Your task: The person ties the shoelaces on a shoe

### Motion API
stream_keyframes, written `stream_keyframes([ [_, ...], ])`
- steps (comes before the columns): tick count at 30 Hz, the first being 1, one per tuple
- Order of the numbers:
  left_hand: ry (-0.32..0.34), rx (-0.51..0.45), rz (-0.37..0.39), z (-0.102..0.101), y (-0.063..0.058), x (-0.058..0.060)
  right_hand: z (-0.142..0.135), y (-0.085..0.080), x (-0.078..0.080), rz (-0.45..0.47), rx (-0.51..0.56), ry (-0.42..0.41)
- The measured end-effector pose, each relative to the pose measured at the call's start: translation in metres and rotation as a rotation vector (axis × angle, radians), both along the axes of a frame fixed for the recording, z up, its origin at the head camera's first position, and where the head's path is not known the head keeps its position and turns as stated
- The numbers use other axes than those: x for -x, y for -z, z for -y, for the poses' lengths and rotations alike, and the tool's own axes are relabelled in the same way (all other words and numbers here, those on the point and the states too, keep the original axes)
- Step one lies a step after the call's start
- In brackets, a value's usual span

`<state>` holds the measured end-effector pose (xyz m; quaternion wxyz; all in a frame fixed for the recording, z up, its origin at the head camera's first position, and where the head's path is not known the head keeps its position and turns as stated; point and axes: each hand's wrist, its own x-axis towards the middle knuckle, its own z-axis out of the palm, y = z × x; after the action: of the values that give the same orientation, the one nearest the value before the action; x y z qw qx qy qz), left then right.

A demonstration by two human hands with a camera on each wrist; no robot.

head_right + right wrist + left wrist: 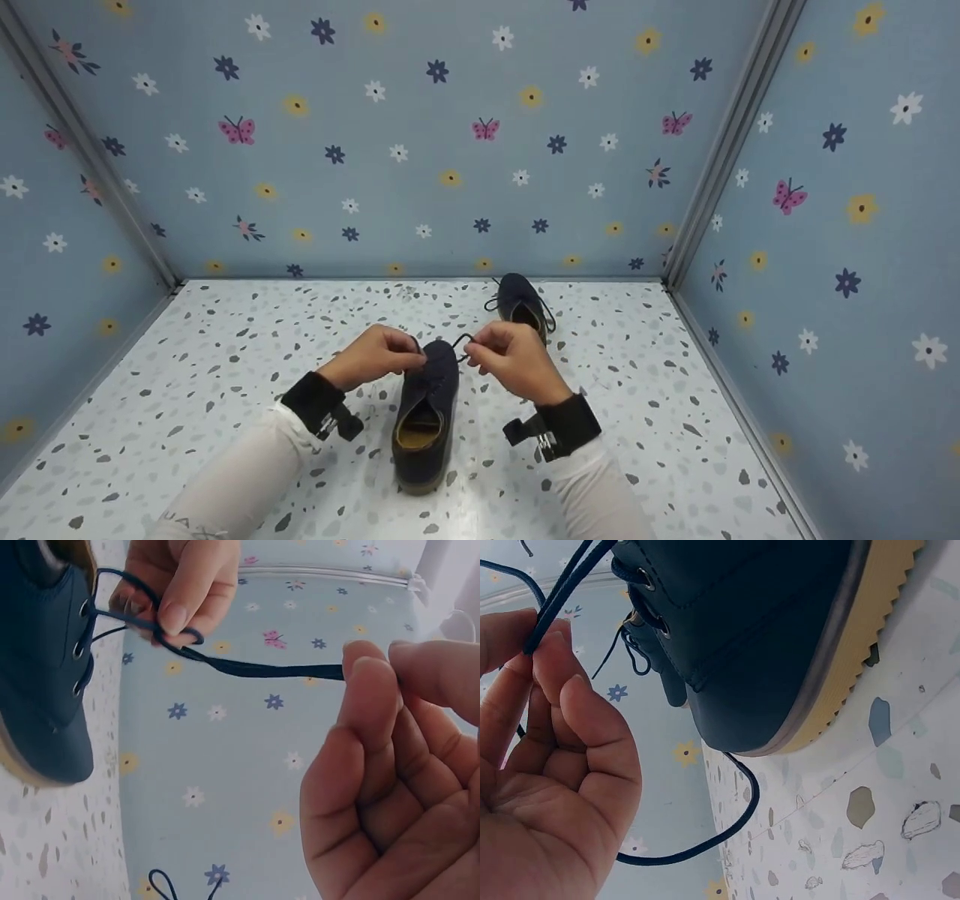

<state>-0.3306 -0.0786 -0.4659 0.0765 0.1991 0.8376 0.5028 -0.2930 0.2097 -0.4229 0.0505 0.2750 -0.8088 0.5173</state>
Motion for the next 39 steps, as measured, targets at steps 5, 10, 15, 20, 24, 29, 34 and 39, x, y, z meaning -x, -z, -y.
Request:
stream_keyframes([
  [5,0.003,0.008,-0.029,0.0,-0.001,-0.002,0.007,0.003,-0.008,-0.026,0.061,0.008],
  [10,0.003,0.005,-0.035,-0.001,-0.002,-0.003,0.012,0.007,-0.013,-0.032,0.103,0.015],
  [15,-0.007,-0.005,-0.039,-0.002,-0.002,-0.002,0.018,0.011,-0.015,-0.02,0.133,-0.001],
  [20,-0.036,-0.008,-0.039,-0.003,-0.002,-0.002,0.026,0.018,-0.016,0.002,0.154,-0.05],
  [24,-0.066,0.001,-0.024,-0.003,0.0,-0.002,0.033,0.022,-0.018,0.006,0.135,-0.089],
  [29,-0.09,0.011,-0.025,-0.005,0.0,-0.003,0.042,0.027,-0.018,0.002,0.083,-0.098],
  [34,-0.088,0.008,-0.058,-0.006,-0.001,-0.005,0.048,0.031,-0.018,-0.02,0.012,-0.062],
  [39,-0.088,0.012,-0.052,-0.007,-0.003,-0.006,0.05,0.035,-0.018,-0.054,-0.039,-0.029],
])
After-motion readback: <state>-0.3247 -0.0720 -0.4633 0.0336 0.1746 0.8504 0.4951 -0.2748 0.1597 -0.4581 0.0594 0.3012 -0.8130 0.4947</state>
